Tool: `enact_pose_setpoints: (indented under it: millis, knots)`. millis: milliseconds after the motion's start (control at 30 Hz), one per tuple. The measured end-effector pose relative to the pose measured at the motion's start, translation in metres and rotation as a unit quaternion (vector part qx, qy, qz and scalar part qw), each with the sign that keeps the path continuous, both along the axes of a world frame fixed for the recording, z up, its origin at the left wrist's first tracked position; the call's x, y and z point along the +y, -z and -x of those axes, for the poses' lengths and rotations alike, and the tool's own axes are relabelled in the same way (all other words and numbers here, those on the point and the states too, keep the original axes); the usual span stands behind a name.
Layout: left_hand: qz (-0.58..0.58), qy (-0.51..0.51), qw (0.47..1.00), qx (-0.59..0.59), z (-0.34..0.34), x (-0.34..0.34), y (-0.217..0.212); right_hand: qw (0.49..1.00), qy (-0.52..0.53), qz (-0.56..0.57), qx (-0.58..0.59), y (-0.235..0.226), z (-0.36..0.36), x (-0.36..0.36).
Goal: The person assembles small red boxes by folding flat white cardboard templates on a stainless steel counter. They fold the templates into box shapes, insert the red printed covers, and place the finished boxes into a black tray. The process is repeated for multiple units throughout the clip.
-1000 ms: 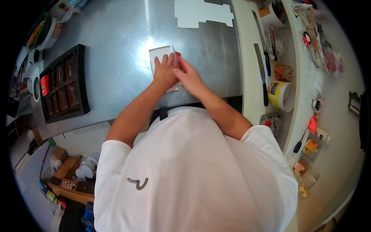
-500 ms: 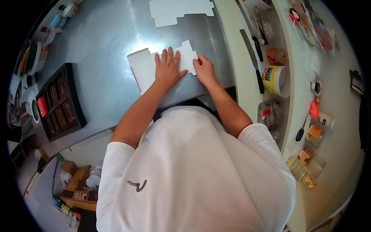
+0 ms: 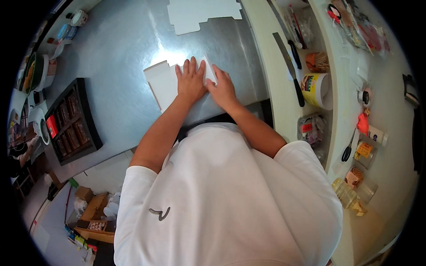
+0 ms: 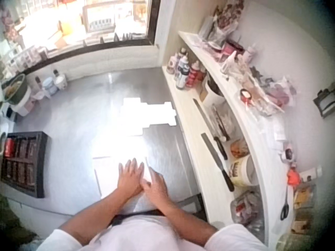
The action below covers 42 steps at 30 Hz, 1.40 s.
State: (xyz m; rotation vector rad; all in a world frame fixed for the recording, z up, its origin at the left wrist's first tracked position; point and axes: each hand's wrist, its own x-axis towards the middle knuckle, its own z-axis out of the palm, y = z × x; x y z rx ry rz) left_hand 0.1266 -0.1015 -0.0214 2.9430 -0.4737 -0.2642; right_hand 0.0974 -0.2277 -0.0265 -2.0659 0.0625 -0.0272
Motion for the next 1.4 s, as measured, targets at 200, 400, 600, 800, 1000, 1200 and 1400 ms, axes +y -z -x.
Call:
enact_pose_setpoints:
  millis: [200,400,600,800,1000,1200,1400]
  knots:
    - [0.327,-0.07,0.936,-0.109,-0.031,0.018,-0.018,0.976,-0.007,-0.169,0.134,-0.022,-0.018,-0.036]
    - [0.525,-0.232,0.817,0.055,-0.056,0.042,-0.077,0.967,-0.019,-0.198,0.161,-0.078,-0.031,-0.034]
    - [0.578,-0.264,0.771,0.047,-0.052,0.066,-0.101,0.909,0.075,-0.378,0.157,-0.07,-0.037,-0.015]
    - [0.337,-0.228,0.892,0.197,-0.028,0.111,-0.088,0.887,0.096,-0.436,0.116,-0.069,-0.054,-0.013]
    - [0.483,-0.281,0.808,0.187,-0.013,0.123,-0.073,0.936,0.03,-0.28,0.212,-0.073,-0.037,0.003]
    - [0.12,-0.187,0.971,-0.083,0.001,0.116,-0.076,0.977,-0.01,-0.118,0.175,-0.066,-0.02,0.027]
    - [0.358,-0.208,0.91,0.016,-0.004,0.132,-0.065,0.988,-0.007,-0.092,0.127,-0.074,-0.027,0.024]
